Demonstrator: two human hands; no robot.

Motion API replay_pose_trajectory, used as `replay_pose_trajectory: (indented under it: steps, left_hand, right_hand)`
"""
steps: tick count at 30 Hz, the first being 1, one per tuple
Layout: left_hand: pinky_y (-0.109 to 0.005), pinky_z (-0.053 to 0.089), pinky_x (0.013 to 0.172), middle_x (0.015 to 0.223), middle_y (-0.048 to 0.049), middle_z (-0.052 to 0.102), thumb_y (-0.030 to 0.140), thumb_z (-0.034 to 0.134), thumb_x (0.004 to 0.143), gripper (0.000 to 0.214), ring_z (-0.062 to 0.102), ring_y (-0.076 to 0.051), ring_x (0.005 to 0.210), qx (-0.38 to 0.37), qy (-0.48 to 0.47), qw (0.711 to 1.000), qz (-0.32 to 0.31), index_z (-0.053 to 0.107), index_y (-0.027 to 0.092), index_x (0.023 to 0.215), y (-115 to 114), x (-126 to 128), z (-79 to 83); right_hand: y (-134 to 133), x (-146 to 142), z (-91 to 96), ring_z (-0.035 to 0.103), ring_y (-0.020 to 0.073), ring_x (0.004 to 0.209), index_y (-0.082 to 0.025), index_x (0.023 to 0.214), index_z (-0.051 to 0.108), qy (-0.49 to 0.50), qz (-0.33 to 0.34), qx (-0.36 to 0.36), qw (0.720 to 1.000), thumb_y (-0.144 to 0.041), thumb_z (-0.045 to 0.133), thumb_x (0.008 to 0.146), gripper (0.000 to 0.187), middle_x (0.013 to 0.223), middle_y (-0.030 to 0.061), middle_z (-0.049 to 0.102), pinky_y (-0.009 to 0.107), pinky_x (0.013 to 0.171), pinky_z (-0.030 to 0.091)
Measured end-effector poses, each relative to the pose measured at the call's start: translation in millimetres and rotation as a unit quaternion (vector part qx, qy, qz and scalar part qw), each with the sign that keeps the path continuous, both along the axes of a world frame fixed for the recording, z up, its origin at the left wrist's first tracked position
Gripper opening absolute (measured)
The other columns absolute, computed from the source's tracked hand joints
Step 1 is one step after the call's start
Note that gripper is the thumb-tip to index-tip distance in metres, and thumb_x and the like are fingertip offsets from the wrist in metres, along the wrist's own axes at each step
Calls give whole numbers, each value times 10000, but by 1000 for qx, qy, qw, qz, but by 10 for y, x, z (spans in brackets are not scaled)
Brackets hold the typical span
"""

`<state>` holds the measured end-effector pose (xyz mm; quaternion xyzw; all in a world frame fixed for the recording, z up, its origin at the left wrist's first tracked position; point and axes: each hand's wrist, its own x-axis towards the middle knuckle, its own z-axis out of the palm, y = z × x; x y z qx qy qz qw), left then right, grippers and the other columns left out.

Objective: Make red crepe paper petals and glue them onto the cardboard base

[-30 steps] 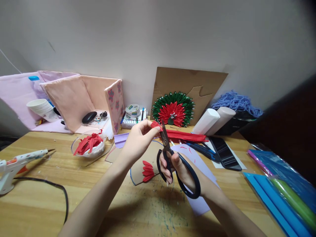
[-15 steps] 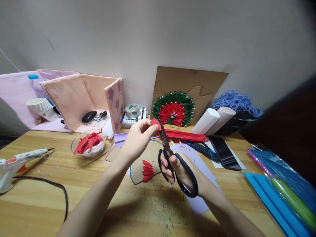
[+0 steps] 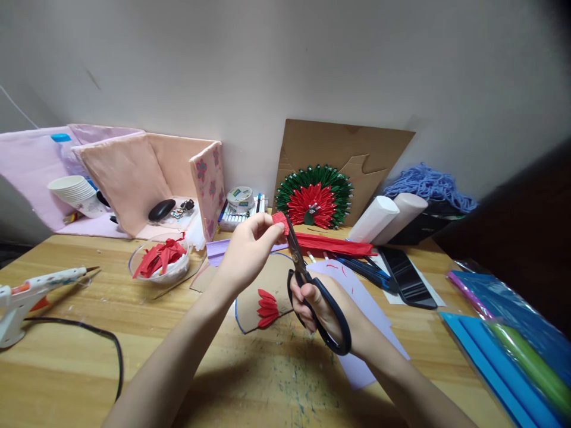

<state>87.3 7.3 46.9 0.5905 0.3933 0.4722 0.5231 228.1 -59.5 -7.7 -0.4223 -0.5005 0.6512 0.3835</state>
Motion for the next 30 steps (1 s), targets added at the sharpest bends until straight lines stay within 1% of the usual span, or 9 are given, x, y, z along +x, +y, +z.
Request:
replay_pose_trajectory:
  steps: [4,6,11,15,22,24,27,28,30]
  left_hand:
    - [-233,437,704,678,19,557,258,549,778,144,537,-107,692,3,-1,1000,2,516,150,688,8,0,-5]
    - [-240,434,707,684,20,553,262,545,777,141,535,-112,701,10,4,1000,0,516,154,690,15,-8,-8]
    - [-233,402,665,680,27,531,232,541,763,118,502,-107,681,33,35,999,-12,501,159,679,27,-44,-5]
    - [-224,371,620,647,38,499,213,554,746,125,461,-95,638,35,53,997,-33,477,160,663,26,-63,3]
    - [-231,354,616,656,38,481,222,549,752,128,445,-96,637,33,70,996,-53,476,160,667,31,-60,-10]
    - [-231,353,612,651,39,481,218,546,750,128,445,-96,632,31,70,996,-50,474,161,661,35,-55,-9]
    - [-229,359,612,645,39,487,205,537,749,119,452,-95,628,32,66,996,-48,479,160,656,39,-45,-5]
    - [-229,365,619,648,38,494,203,534,750,117,459,-96,631,32,61,996,-50,480,160,655,39,-43,-4]
    - [-231,373,629,649,36,499,206,536,747,126,469,-97,633,30,51,997,-53,472,163,648,39,-42,-5]
  right_hand:
    - [-10,-1,24,317,43,396,-180,745,455,-20,-3,13,1000,-771,528,645,603,505,-80,368,177,379,307]
    - [-18,-5,58,327,48,406,-184,743,445,-32,8,23,999,-788,500,647,615,518,-75,371,183,389,318]
    - [-47,-27,168,367,62,457,-199,723,372,-72,42,67,994,-865,347,624,673,587,-55,382,199,436,348]
    - [-58,-27,191,380,73,477,-205,714,343,-76,55,82,992,-875,275,629,678,594,-51,374,214,464,362]
    - [-41,-46,141,382,72,449,-200,748,383,-57,31,52,997,-863,340,639,673,580,-55,391,215,444,360]
    - [-35,-68,136,364,63,424,-201,724,385,-38,18,29,999,-865,397,606,675,556,-62,389,206,420,343]
    - [-25,-87,126,320,48,388,-202,702,395,-9,-2,-18,1000,-853,517,516,688,508,-84,363,191,387,313]
    - [-22,-84,113,314,45,383,-201,695,401,-6,-5,-22,1000,-845,537,508,685,498,-87,358,188,382,307]
    - [-14,-63,69,319,44,380,-194,678,415,-14,-9,1,1000,-830,526,554,658,494,-82,360,185,375,303]
